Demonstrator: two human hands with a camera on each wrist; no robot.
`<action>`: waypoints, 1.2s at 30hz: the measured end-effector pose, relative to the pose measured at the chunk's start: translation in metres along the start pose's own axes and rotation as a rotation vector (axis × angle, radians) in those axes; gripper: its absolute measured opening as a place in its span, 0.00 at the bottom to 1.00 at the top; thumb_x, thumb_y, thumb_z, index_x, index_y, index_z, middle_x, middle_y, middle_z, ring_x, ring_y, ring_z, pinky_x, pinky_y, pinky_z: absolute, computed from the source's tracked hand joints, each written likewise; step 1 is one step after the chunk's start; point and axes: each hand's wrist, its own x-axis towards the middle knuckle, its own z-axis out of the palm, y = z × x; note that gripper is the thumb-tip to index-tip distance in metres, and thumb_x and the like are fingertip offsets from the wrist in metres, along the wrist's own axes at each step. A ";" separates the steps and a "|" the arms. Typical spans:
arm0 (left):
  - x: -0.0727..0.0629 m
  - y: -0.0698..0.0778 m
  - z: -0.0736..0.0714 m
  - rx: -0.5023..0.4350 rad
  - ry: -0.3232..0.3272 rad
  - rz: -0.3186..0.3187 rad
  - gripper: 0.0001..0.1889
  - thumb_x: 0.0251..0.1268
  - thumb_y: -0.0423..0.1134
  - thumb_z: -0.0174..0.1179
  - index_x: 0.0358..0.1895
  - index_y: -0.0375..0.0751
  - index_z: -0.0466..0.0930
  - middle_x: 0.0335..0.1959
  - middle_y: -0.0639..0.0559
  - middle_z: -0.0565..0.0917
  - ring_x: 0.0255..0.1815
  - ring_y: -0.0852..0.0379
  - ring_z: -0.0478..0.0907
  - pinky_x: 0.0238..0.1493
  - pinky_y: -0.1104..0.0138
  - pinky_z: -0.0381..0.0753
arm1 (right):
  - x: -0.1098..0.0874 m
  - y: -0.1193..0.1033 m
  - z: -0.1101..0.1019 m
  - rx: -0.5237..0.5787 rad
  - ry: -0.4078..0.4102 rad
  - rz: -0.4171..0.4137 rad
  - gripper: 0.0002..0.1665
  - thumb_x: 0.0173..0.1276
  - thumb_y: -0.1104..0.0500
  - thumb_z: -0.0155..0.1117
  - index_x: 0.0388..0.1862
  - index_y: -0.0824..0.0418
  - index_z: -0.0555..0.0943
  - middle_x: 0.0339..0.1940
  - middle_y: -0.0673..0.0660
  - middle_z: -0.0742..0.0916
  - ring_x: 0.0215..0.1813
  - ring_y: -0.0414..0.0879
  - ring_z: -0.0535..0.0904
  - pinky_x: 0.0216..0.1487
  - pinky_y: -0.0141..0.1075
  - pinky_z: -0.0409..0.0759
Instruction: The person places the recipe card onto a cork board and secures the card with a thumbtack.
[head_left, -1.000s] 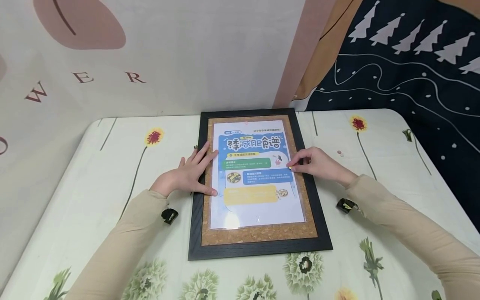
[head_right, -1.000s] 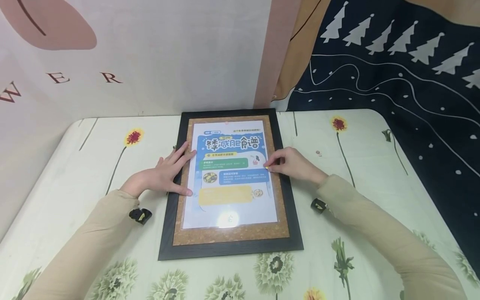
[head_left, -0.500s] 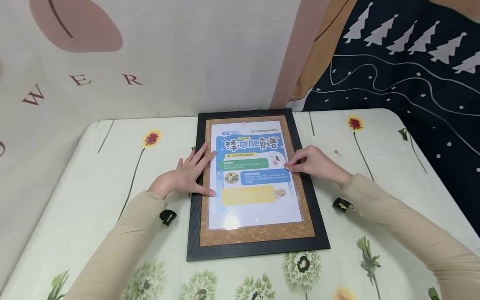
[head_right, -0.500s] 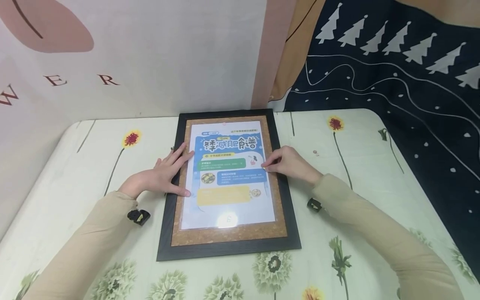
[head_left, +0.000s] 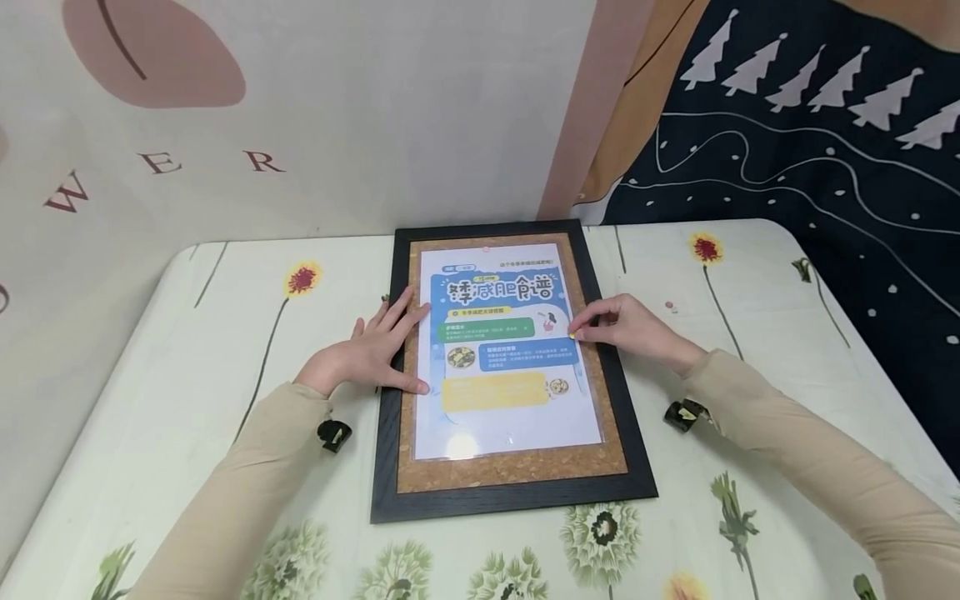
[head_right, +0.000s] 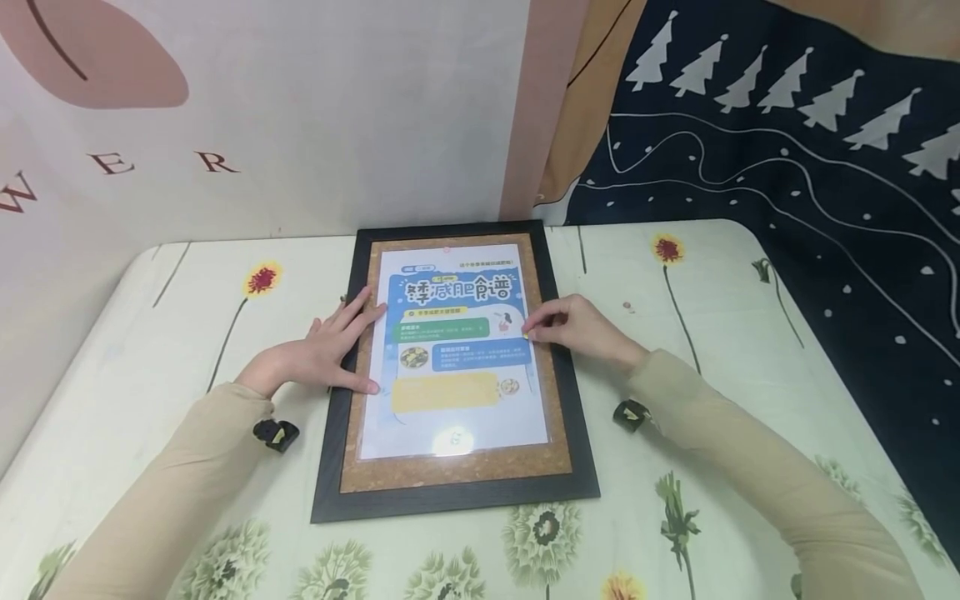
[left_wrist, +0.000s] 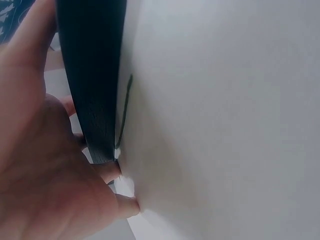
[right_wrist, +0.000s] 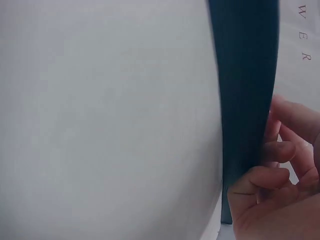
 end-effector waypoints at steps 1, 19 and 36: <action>0.000 0.000 0.000 0.000 0.000 0.001 0.61 0.50 0.61 0.70 0.78 0.39 0.37 0.76 0.39 0.24 0.72 0.26 0.27 0.59 0.27 0.34 | -0.001 -0.003 0.000 -0.007 0.003 -0.002 0.08 0.67 0.64 0.65 0.42 0.66 0.86 0.41 0.58 0.85 0.35 0.51 0.71 0.33 0.34 0.66; -0.003 0.000 -0.001 0.000 0.000 -0.003 0.61 0.51 0.60 0.70 0.78 0.38 0.37 0.76 0.39 0.24 0.72 0.25 0.28 0.59 0.27 0.34 | 0.007 -0.004 0.002 -0.075 -0.007 -0.050 0.04 0.64 0.67 0.68 0.35 0.63 0.88 0.36 0.56 0.85 0.35 0.50 0.73 0.33 0.32 0.68; -0.001 0.000 0.000 -0.013 -0.010 -0.005 0.61 0.51 0.61 0.70 0.78 0.40 0.36 0.76 0.39 0.23 0.73 0.27 0.26 0.60 0.28 0.32 | 0.009 -0.008 0.000 -0.082 -0.028 0.028 0.04 0.63 0.68 0.67 0.36 0.65 0.88 0.31 0.56 0.82 0.35 0.50 0.72 0.34 0.33 0.68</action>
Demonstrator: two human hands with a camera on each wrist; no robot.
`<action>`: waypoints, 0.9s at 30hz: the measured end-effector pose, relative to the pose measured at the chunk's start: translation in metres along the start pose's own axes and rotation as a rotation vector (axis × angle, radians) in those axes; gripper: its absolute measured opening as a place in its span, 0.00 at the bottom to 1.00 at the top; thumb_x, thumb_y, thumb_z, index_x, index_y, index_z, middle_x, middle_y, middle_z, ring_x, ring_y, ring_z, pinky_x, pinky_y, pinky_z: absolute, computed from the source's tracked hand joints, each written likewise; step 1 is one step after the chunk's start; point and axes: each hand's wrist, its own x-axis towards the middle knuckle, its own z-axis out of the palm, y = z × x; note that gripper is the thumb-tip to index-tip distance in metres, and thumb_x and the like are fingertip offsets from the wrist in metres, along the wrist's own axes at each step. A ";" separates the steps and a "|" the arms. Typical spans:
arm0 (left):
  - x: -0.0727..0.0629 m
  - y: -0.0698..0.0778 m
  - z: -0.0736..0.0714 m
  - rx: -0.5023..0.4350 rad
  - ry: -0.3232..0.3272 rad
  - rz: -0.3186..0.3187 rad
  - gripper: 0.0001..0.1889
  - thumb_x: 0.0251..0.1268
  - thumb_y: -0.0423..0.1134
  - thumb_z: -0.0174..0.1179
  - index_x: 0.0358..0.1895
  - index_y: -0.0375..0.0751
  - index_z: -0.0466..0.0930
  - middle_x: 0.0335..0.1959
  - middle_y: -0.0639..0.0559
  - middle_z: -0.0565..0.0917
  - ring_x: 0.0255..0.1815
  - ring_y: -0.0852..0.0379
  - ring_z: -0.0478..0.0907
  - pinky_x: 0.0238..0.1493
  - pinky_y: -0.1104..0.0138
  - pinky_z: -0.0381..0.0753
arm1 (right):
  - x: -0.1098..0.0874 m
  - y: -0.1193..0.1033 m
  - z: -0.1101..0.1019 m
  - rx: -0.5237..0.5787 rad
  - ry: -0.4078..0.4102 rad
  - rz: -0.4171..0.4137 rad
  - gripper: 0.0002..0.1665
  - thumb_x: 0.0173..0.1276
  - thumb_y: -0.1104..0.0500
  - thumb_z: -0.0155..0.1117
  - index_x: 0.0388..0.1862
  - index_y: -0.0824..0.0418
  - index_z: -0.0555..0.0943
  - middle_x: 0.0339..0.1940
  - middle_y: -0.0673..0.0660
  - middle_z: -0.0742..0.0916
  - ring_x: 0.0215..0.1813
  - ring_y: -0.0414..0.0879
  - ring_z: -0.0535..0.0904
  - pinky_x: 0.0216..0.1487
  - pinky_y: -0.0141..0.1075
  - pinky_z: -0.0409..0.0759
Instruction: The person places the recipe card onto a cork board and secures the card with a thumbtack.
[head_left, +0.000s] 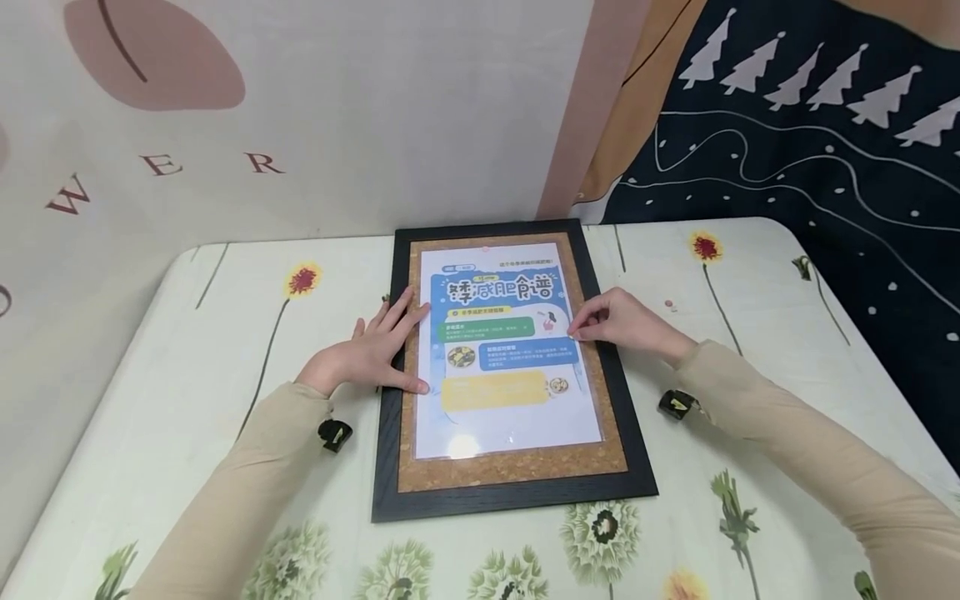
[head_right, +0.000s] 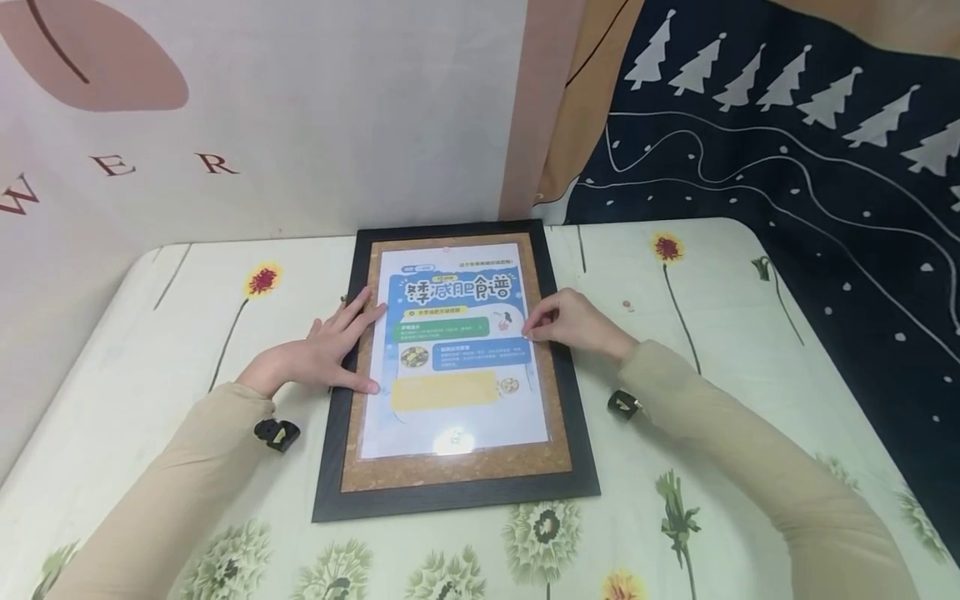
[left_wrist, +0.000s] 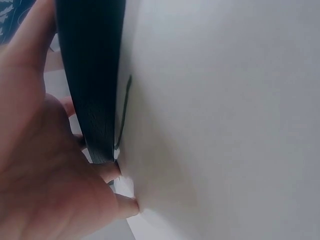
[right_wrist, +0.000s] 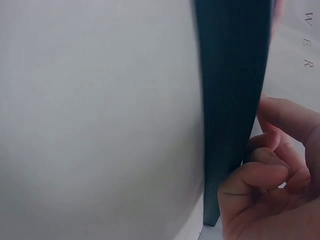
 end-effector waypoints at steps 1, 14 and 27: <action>0.000 0.000 0.000 0.000 -0.001 0.000 0.61 0.51 0.61 0.70 0.78 0.40 0.36 0.76 0.39 0.23 0.73 0.28 0.26 0.60 0.28 0.32 | 0.000 0.000 0.000 -0.005 -0.003 -0.003 0.04 0.63 0.69 0.67 0.36 0.65 0.87 0.30 0.56 0.82 0.35 0.50 0.72 0.34 0.33 0.68; 0.001 -0.001 0.001 -0.008 -0.019 -0.006 0.62 0.51 0.61 0.69 0.78 0.40 0.35 0.76 0.39 0.22 0.72 0.27 0.25 0.60 0.28 0.31 | -0.009 0.006 -0.006 -0.014 -0.014 -0.077 0.04 0.66 0.68 0.65 0.37 0.64 0.85 0.34 0.56 0.83 0.36 0.49 0.73 0.35 0.32 0.69; 0.000 0.001 0.001 0.006 0.016 -0.006 0.62 0.50 0.60 0.71 0.78 0.39 0.38 0.76 0.39 0.24 0.73 0.27 0.28 0.60 0.28 0.33 | -0.025 0.020 -0.030 -0.092 0.037 -0.025 0.07 0.67 0.69 0.61 0.40 0.65 0.85 0.40 0.57 0.86 0.41 0.50 0.75 0.45 0.39 0.73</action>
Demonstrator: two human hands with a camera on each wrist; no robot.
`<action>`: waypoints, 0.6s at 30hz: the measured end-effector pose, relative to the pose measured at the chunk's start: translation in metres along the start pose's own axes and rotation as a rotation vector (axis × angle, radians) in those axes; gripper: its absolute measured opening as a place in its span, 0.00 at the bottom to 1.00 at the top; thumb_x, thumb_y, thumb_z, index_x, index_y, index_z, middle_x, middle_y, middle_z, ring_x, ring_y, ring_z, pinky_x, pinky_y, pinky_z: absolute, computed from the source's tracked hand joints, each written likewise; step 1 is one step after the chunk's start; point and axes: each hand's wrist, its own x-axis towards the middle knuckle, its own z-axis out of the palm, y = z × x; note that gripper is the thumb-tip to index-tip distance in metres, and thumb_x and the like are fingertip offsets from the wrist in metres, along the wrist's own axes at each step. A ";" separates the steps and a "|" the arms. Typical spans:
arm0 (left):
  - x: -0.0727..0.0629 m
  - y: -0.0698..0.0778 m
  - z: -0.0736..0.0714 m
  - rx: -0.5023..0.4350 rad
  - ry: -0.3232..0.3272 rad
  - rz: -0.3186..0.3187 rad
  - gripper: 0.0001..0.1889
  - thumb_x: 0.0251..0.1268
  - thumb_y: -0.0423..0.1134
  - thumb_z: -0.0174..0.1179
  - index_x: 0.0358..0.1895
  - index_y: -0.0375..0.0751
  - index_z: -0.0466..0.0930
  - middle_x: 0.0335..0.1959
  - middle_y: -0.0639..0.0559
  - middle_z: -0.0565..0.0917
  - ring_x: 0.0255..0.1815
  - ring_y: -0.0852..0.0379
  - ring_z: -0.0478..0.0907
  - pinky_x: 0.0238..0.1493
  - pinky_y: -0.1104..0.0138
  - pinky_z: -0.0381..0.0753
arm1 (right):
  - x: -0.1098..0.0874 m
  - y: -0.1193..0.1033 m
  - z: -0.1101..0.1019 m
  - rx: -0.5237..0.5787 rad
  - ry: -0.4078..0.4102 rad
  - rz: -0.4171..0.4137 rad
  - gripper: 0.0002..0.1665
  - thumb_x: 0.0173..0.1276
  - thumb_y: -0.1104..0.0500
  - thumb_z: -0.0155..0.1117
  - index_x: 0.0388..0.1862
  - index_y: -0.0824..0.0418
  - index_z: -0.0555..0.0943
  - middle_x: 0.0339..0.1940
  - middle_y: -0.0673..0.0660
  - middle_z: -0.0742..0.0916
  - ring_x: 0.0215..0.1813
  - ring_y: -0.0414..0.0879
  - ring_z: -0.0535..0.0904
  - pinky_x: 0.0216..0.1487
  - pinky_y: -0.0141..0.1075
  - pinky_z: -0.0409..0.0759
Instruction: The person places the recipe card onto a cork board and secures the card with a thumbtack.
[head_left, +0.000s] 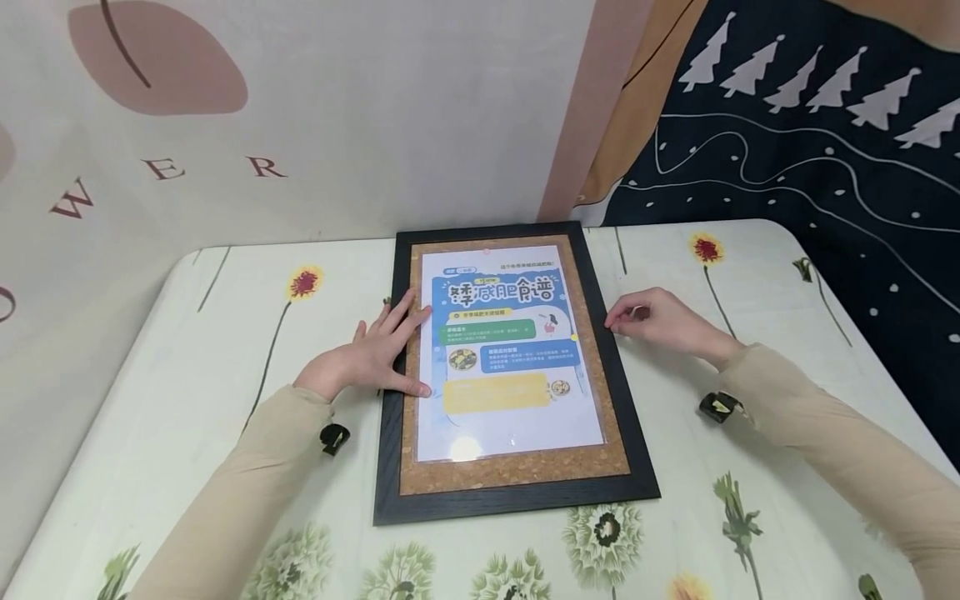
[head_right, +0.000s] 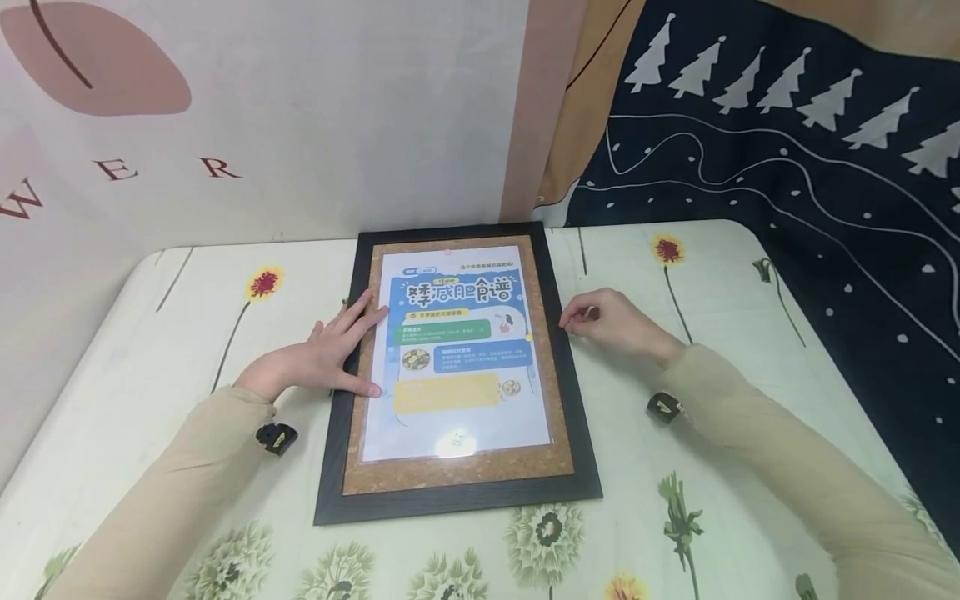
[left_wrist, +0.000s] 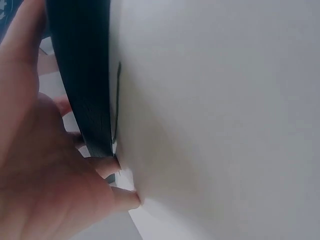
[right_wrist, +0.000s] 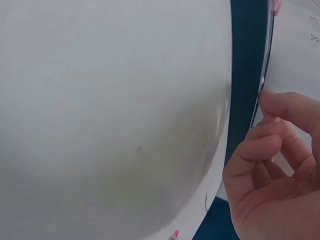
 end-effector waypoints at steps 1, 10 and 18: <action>0.000 0.000 0.000 0.000 0.001 0.000 0.62 0.50 0.60 0.71 0.78 0.39 0.38 0.76 0.39 0.24 0.73 0.27 0.28 0.60 0.28 0.33 | -0.001 0.000 -0.002 -0.003 0.002 0.008 0.07 0.67 0.69 0.61 0.40 0.65 0.85 0.40 0.57 0.86 0.42 0.50 0.75 0.47 0.40 0.72; 0.000 -0.002 0.001 -0.010 0.009 0.005 0.62 0.49 0.60 0.71 0.78 0.40 0.38 0.76 0.40 0.25 0.73 0.28 0.26 0.60 0.28 0.32 | -0.010 0.010 -0.014 -0.038 0.022 0.039 0.09 0.68 0.69 0.60 0.42 0.65 0.85 0.41 0.57 0.86 0.41 0.50 0.74 0.44 0.36 0.73; 0.001 -0.004 0.003 -0.005 0.009 0.006 0.62 0.49 0.60 0.71 0.78 0.41 0.38 0.76 0.41 0.24 0.73 0.29 0.25 0.60 0.29 0.31 | -0.015 0.016 -0.027 -0.054 0.047 0.060 0.09 0.69 0.68 0.59 0.43 0.66 0.85 0.43 0.60 0.86 0.40 0.50 0.75 0.45 0.36 0.74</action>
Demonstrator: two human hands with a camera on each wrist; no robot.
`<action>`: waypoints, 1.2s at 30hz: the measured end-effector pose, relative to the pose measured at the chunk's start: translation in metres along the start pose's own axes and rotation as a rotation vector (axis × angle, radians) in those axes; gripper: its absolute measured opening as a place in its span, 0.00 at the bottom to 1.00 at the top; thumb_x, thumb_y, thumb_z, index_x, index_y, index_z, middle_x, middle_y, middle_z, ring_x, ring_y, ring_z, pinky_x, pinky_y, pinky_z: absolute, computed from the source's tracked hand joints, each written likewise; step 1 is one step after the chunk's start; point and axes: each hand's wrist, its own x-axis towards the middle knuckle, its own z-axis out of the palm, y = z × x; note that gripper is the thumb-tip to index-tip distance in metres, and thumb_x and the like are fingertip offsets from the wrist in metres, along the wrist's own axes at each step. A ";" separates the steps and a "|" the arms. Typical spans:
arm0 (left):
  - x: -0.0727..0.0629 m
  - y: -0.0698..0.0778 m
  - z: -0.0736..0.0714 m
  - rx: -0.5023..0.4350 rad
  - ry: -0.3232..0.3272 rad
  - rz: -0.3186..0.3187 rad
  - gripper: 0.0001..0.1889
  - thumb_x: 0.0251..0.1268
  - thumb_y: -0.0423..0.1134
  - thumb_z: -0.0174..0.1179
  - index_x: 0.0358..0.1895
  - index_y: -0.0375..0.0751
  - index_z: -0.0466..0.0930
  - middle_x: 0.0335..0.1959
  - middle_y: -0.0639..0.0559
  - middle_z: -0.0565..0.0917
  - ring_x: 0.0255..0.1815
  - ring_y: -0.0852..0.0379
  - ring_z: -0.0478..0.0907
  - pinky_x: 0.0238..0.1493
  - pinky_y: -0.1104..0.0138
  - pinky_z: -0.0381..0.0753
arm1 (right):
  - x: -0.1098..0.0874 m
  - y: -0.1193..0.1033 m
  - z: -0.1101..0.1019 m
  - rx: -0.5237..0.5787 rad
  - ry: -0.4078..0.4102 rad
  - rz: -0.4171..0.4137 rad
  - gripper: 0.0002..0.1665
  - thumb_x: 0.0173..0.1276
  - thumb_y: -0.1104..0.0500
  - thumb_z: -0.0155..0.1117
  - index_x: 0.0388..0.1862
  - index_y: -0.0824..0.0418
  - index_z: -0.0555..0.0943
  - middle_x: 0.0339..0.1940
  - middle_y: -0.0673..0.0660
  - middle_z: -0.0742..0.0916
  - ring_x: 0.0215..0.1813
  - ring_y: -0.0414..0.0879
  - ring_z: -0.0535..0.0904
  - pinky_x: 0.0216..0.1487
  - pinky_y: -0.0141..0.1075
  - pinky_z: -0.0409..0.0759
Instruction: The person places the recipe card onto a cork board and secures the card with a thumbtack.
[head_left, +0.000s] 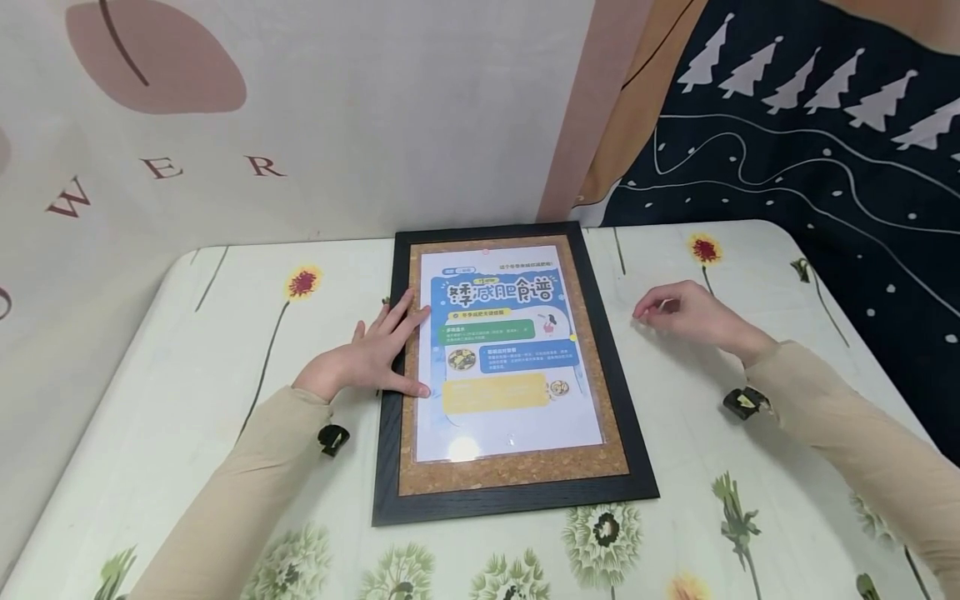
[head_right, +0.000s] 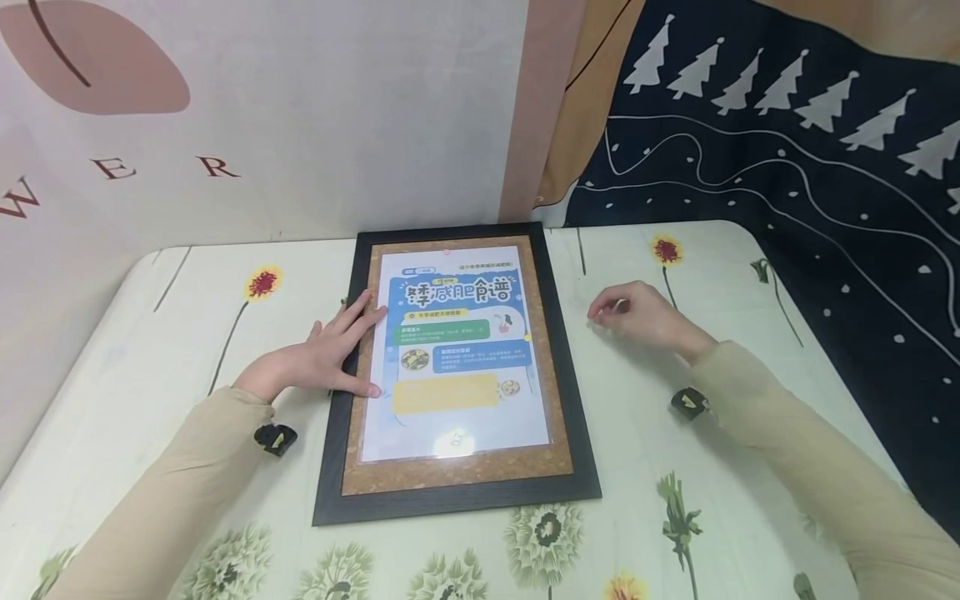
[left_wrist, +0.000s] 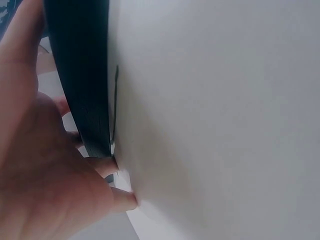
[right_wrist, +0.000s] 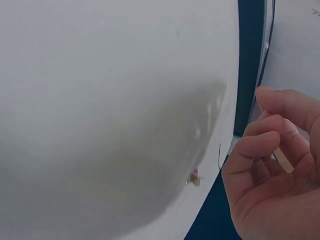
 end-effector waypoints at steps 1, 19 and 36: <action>0.000 0.000 0.000 0.000 -0.001 0.000 0.62 0.49 0.60 0.71 0.78 0.41 0.38 0.76 0.41 0.24 0.73 0.29 0.25 0.60 0.29 0.31 | 0.000 0.001 -0.002 -0.004 0.001 0.004 0.09 0.69 0.68 0.59 0.44 0.67 0.84 0.44 0.60 0.86 0.41 0.51 0.75 0.47 0.37 0.73; 0.001 0.000 0.000 0.003 -0.007 -0.014 0.63 0.49 0.61 0.71 0.78 0.41 0.37 0.76 0.42 0.23 0.73 0.31 0.25 0.61 0.30 0.30 | -0.002 0.022 -0.033 0.009 0.131 0.139 0.12 0.71 0.61 0.60 0.48 0.67 0.83 0.49 0.63 0.82 0.44 0.52 0.72 0.38 0.31 0.72; 0.000 0.002 -0.001 0.013 -0.015 -0.013 0.62 0.50 0.61 0.71 0.78 0.41 0.36 0.76 0.42 0.22 0.73 0.29 0.25 0.61 0.30 0.31 | -0.006 0.045 -0.029 0.081 0.103 0.251 0.21 0.73 0.54 0.57 0.56 0.69 0.78 0.56 0.66 0.78 0.44 0.54 0.71 0.40 0.37 0.73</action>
